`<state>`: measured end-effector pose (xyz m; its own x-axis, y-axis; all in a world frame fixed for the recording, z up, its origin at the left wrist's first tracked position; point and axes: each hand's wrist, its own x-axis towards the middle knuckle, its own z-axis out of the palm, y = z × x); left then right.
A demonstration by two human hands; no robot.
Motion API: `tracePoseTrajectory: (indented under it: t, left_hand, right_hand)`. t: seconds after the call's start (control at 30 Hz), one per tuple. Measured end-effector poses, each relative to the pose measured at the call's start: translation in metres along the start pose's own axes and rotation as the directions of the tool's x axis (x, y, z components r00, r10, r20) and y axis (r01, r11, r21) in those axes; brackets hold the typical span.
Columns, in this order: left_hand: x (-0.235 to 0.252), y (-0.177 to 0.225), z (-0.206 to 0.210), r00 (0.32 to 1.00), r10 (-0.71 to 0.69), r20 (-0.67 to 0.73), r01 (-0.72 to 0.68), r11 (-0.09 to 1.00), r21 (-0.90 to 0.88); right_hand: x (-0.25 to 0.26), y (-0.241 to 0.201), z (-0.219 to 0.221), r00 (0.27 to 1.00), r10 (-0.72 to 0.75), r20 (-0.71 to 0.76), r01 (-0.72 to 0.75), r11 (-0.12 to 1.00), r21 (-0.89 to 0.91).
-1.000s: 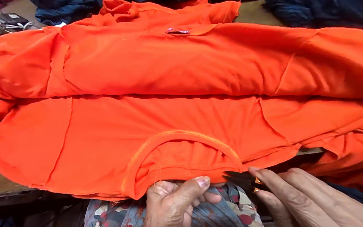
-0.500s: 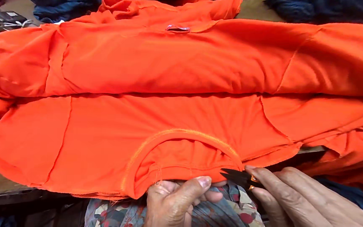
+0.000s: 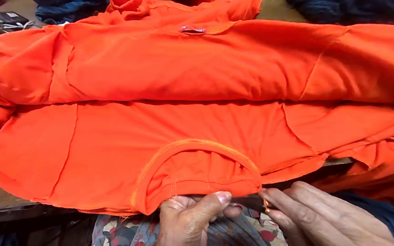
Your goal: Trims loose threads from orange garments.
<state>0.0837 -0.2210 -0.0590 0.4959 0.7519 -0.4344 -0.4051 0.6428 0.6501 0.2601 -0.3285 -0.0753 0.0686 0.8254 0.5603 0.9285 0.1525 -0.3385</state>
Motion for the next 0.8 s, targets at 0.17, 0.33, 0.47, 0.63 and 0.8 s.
tracePoseTrajectory:
  t: [0.17, 0.33, 0.47, 0.63, 0.8]
  left_hand:
    - [-0.002, -0.002, -0.001, 0.999, 0.037, 0.017, -0.038, 0.997, 0.065]
    - [-0.002, -0.004, -0.008, 0.99, 0.092, 0.11, -0.098, 0.994, 0.055]
    - [-0.004, 0.004, -0.019, 0.989, 0.045, 0.138, -0.045, 0.999, -0.003]
    - [-0.004, 0.006, -0.027, 0.997, 0.023, 0.067, -0.026, 0.999, 0.044]
    - [-0.004, 0.001, -0.029, 0.987, 0.098, 0.125, -0.104, 0.993, 0.046]
  right_hand:
    - [0.002, 0.008, -0.002, 0.995, 0.095, 0.022, -0.098, 0.983, 0.155]
    - [0.009, 0.018, 0.018, 0.996, 0.005, -0.087, 0.004, 0.995, 0.095]
    - [0.004, 0.022, 0.012, 0.999, -0.045, -0.009, 0.046, 0.993, 0.111]
    - [0.007, 0.015, 0.008, 0.992, 0.101, 0.077, -0.119, 0.951, 0.284]
    - [0.03, -0.017, 0.021, 0.948, 0.311, 0.073, -0.305, 0.81, 0.501]
